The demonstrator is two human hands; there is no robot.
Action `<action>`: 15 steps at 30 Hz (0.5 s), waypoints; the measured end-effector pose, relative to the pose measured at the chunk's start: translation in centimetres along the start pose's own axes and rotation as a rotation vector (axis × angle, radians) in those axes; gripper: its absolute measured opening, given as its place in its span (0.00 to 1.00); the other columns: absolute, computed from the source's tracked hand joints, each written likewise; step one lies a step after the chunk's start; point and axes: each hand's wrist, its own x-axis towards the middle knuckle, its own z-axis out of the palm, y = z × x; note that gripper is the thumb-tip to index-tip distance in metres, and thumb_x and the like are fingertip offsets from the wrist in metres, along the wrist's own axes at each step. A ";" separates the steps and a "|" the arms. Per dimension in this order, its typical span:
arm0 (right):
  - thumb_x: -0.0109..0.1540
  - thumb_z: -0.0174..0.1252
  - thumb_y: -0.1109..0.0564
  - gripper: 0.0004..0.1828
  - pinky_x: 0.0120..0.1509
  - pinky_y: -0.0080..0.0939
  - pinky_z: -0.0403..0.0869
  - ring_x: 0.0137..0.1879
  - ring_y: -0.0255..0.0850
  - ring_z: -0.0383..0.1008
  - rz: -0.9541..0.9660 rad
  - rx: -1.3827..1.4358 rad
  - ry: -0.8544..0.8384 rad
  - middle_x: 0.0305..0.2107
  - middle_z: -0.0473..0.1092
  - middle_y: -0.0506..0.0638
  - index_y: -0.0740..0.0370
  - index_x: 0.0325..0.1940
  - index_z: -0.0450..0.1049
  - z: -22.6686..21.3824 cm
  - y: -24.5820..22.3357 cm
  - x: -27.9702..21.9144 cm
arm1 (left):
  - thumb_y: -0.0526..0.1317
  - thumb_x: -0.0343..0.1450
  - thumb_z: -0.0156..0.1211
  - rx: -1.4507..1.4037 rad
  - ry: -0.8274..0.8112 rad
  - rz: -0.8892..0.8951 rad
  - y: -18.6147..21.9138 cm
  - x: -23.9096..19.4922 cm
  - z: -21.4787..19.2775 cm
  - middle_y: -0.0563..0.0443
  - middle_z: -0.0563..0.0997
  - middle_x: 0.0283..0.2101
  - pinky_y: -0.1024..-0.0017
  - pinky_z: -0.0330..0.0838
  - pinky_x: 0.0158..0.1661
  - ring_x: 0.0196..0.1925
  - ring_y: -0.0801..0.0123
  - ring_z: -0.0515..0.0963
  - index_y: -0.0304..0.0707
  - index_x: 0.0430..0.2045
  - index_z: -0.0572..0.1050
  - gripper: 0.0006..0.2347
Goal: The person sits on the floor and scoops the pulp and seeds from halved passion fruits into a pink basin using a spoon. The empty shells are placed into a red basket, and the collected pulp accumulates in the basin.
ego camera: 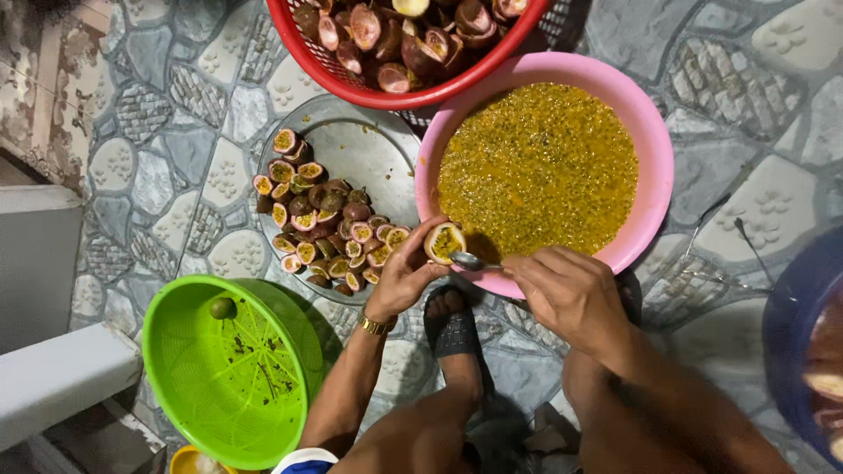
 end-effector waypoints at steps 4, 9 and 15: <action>0.67 0.54 0.59 0.06 0.36 0.44 0.73 0.30 0.47 0.71 -0.067 -0.107 0.005 0.23 0.65 0.47 0.52 0.43 0.77 -0.5 -0.3 0.6 | 0.26 0.66 0.68 0.120 -0.066 0.013 1.5 0.2 0.7 0.39 0.67 0.67 0.63 0.68 0.64 0.68 0.60 0.68 0.27 0.66 0.63 0.31; 0.65 0.54 0.58 0.10 0.35 0.42 0.72 0.31 0.44 0.70 -0.178 -0.290 -0.007 0.23 0.63 0.46 0.48 0.47 0.77 0.8 0.9 -0.3 | 0.30 0.69 0.66 0.360 -0.173 0.123 3.6 0.6 1.9 0.35 0.70 0.63 0.51 0.63 0.65 0.68 0.46 0.67 0.28 0.66 0.64 0.28; 0.68 0.49 0.59 0.16 0.32 0.38 0.71 0.26 0.42 0.69 0.034 -0.206 -0.130 0.20 0.68 0.47 0.49 0.52 0.81 3.4 3.9 -2.0 | 0.37 0.68 0.68 0.560 -0.132 0.178 -0.1 0.9 0.2 0.37 0.74 0.60 0.50 0.63 0.64 0.65 0.45 0.71 0.32 0.63 0.69 0.26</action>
